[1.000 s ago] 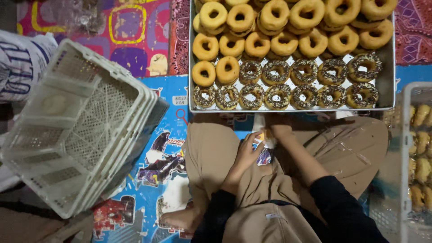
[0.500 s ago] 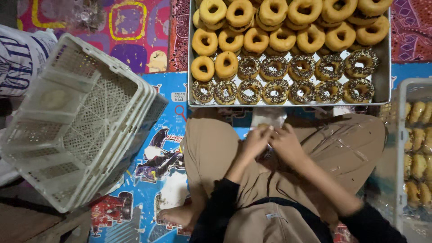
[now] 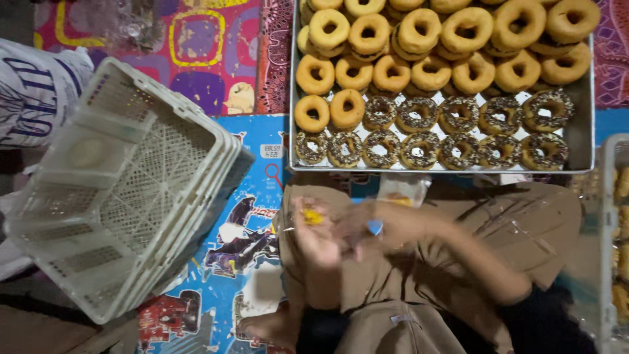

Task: The person sits on the floor and repeatedly picks donuts from a metal tray, places them into small clear plastic bags, and sets the filled bags into a white plastic crate. The tray contains plain and sprinkled donuts.

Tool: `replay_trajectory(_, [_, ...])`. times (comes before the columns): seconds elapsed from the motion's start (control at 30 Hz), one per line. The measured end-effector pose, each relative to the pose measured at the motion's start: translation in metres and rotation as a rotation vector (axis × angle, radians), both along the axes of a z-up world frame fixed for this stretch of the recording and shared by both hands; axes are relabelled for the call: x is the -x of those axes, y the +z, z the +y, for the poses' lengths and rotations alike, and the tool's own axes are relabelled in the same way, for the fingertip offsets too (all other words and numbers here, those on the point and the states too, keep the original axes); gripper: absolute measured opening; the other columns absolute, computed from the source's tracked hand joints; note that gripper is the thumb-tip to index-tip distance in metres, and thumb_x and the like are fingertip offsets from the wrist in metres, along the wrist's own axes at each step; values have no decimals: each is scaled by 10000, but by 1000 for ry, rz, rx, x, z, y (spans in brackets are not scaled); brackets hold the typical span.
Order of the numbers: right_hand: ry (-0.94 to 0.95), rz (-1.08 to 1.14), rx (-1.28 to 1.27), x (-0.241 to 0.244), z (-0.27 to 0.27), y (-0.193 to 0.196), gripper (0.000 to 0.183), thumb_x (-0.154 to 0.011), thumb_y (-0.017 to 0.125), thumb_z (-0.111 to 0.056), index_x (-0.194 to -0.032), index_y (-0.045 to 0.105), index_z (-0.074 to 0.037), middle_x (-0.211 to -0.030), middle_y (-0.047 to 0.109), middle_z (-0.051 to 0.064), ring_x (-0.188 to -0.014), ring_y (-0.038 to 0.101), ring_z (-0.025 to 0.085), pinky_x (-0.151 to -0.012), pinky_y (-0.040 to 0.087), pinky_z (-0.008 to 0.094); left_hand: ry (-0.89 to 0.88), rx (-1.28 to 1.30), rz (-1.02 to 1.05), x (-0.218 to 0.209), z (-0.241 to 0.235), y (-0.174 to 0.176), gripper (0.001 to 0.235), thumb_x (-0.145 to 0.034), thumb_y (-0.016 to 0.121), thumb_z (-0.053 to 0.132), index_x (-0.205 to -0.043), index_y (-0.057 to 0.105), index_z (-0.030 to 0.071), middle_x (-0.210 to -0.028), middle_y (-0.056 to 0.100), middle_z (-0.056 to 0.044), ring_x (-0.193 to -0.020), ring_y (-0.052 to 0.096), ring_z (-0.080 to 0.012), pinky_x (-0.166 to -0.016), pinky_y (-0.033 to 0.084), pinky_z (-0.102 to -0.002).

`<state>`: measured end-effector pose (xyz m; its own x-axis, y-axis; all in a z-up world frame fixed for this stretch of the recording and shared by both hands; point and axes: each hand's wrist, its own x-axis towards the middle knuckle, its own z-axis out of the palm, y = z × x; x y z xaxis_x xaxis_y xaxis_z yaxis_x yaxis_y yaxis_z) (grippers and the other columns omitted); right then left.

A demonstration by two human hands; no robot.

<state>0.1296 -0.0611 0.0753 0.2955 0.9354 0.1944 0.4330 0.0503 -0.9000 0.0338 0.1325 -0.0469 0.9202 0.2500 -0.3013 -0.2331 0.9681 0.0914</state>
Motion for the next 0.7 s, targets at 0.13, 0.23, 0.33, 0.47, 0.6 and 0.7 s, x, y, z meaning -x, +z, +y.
replay_trajectory(0.13, [-528, -771, 319, -140, 37, -21, 665, -609, 685, -133, -1264, 659, -22, -927, 722, 201, -824, 699, 414, -632, 564, 491, 235, -6, 122, -3, 64, -5, 237, -1047, 687, 263, -1117, 624, 45, -1091, 657, -168, -1017, 638, -265, -922, 566, -407])
replay_trajectory(0.23, [-397, -840, 679, -187, 65, -42, 233, -973, 639, -226, -1171, 660, -103, -971, 728, 149, -852, 726, 372, -666, 575, 505, 150, 47, 214, 2, 74, 7, 273, -948, 681, 315, -1074, 627, 79, -1135, 675, -184, -1076, 648, -340, -951, 554, -484])
replay_trajectory(0.33, [-362, -823, 760, -193, 66, -30, 380, -869, 685, -261, -1208, 642, -96, -971, 733, 141, -845, 737, 365, -672, 581, 497, 142, 336, 218, -3, 67, 21, 335, -953, 707, 323, -1119, 634, 40, -1140, 649, -226, -1112, 622, -396, -1003, 533, -544])
replay_trajectory(0.47, [-530, -438, 533, -132, 16, 12, 685, -754, 816, -449, -1267, 621, -39, -808, 728, 169, -780, 726, 353, -736, 574, 483, 118, 362, 191, -12, 57, 30, 401, -947, 693, 346, -1147, 600, 11, -1212, 637, -276, -1177, 607, -416, -1027, 509, -584])
replay_trajectory(0.6, [-833, 247, 94, 10, -30, 11, 651, -684, 928, -217, -1269, 716, -28, -1083, 711, 110, -918, 646, 160, -827, 546, 331, -26, 272, -48, -26, 26, 29, 449, -1005, 645, 399, -1181, 588, -11, -1282, 621, -302, -1204, 599, -421, -1018, 488, -534])
replay_trajectory(0.7, [-936, 382, -255, 79, -40, -8, 529, -770, 876, -156, -1227, 676, 19, -1244, 692, 84, -1110, 664, 150, -973, 549, 326, -9, 234, 12, -24, -23, 38, 418, -1011, 596, 398, -1199, 599, 24, -1305, 600, -281, -1208, 593, -390, -1053, 473, -514])
